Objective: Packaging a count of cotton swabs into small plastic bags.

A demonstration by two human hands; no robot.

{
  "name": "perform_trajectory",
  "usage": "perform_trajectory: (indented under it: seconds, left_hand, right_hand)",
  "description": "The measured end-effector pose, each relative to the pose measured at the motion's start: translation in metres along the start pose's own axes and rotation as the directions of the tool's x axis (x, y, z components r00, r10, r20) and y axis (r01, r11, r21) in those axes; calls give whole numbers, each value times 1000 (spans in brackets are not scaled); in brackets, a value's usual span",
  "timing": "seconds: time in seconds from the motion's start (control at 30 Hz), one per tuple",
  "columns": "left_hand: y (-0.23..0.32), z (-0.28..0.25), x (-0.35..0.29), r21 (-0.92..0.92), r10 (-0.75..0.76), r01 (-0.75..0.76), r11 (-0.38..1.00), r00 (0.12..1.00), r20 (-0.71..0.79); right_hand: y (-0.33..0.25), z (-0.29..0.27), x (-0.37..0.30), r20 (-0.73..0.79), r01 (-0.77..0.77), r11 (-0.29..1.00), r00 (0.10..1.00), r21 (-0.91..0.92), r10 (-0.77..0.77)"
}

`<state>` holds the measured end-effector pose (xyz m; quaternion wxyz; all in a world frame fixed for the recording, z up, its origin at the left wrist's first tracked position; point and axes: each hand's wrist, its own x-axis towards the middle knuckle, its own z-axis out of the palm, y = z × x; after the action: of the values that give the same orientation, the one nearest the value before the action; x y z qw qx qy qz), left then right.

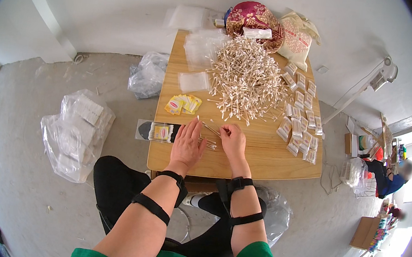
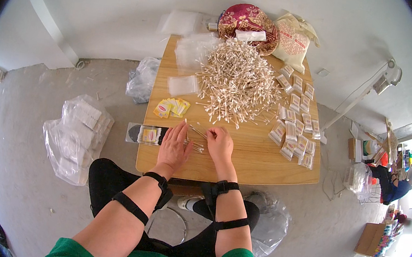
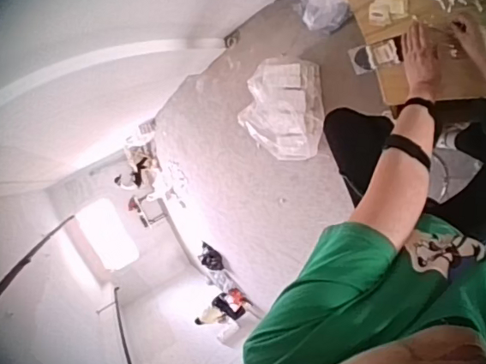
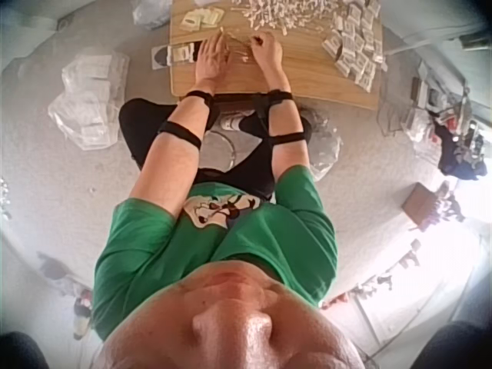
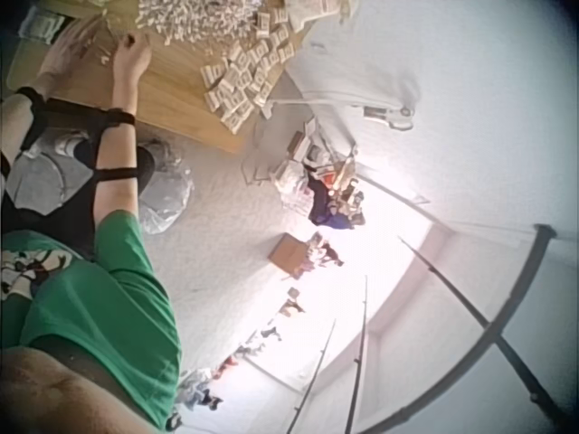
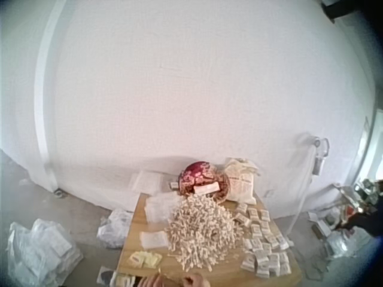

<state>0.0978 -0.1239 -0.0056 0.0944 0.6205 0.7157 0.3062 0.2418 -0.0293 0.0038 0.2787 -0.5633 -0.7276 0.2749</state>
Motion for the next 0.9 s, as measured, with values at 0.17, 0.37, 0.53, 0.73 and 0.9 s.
perform_trajectory:
  seconds: [0.17,0.37,0.53,0.73,0.9]
  left_hand:
    - [-2,2,0,-3,-10,10,1000,1000,-3]
    - [-2,2,1,57,33,-32,998,999,-13]
    - [0,1,0,101,20,-22,995,1000,13]
    - [2,4,1,109,29,-31,994,999,20]
    - [2,2,0,67,29,-28,997,1000,-7]
  right_hand:
    - [-11,4,-4,18,110,981,994,-161,-109]
    - [-31,9,10,95,96,995,991,-39,-92]
    - [-51,19,38,225,354,923,921,-149,-317]
    - [-55,16,51,433,469,842,838,-266,-330]
    - [-42,0,46,415,562,769,805,-306,-424]
